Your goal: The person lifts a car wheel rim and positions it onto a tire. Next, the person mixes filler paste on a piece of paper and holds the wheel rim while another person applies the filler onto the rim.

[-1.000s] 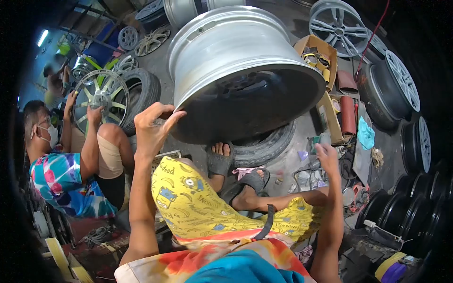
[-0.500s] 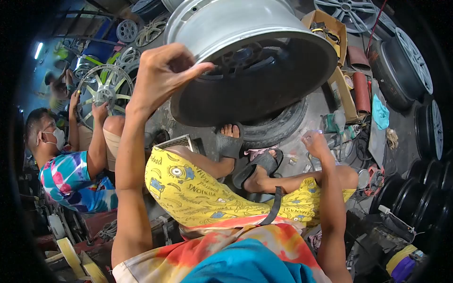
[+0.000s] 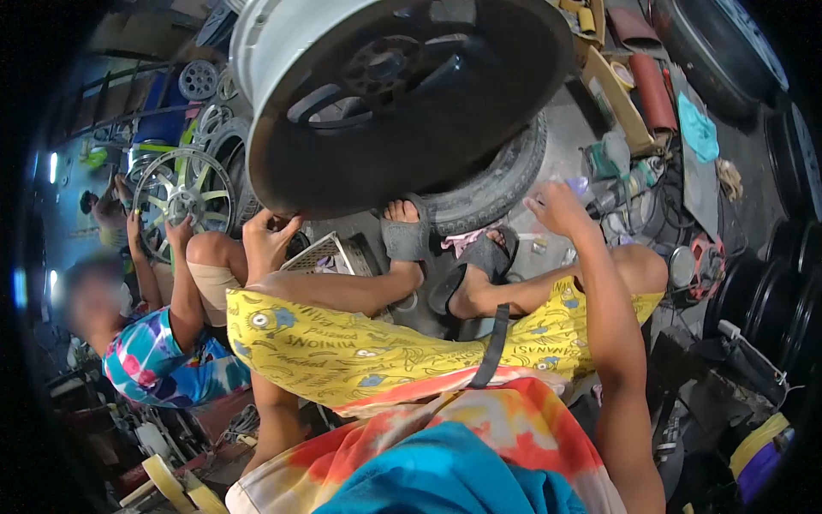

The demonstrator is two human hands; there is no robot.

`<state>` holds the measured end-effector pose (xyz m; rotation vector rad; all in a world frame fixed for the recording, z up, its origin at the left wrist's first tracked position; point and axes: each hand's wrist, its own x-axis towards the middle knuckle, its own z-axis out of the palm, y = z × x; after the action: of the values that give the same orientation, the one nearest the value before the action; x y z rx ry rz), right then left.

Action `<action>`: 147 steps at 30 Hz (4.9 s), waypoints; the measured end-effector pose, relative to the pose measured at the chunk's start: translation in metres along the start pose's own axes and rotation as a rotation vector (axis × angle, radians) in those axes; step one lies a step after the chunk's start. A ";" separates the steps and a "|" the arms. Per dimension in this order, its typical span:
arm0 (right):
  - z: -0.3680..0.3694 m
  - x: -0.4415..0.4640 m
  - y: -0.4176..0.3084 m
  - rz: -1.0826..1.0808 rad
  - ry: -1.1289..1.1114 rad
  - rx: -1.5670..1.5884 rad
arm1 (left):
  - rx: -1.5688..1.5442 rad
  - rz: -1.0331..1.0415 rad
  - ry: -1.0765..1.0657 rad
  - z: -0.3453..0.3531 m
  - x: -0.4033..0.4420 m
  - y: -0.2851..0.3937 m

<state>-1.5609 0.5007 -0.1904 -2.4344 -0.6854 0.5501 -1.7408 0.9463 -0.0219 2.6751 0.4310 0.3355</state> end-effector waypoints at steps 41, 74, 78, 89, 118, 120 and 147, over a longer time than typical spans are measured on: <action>0.054 -0.004 0.099 0.204 -0.102 0.182 | -0.678 0.862 -1.236 -0.072 0.007 0.294; 0.075 0.001 0.122 0.196 -0.123 0.240 | -1.817 0.267 -0.850 -0.029 -0.042 0.275; 0.068 0.004 0.114 0.273 -0.159 0.234 | -1.814 0.245 -0.743 -0.023 -0.041 0.283; 0.084 0.001 0.137 0.034 -0.008 0.141 | -1.732 0.397 -0.595 -0.041 -0.056 0.298; 0.068 0.003 0.107 0.187 -0.094 0.168 | -0.157 0.819 -0.824 -0.083 0.008 0.288; 0.069 0.005 0.109 0.196 -0.105 0.168 | -0.223 0.841 -0.819 -0.083 0.008 0.290; -0.102 0.017 -0.033 -0.175 0.742 0.551 | 0.259 0.457 0.173 -0.102 0.267 0.167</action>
<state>-1.5074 0.4947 -0.0961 -1.8272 -0.3525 -0.2246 -1.4831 0.9294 0.1848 2.9943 -0.1072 0.6887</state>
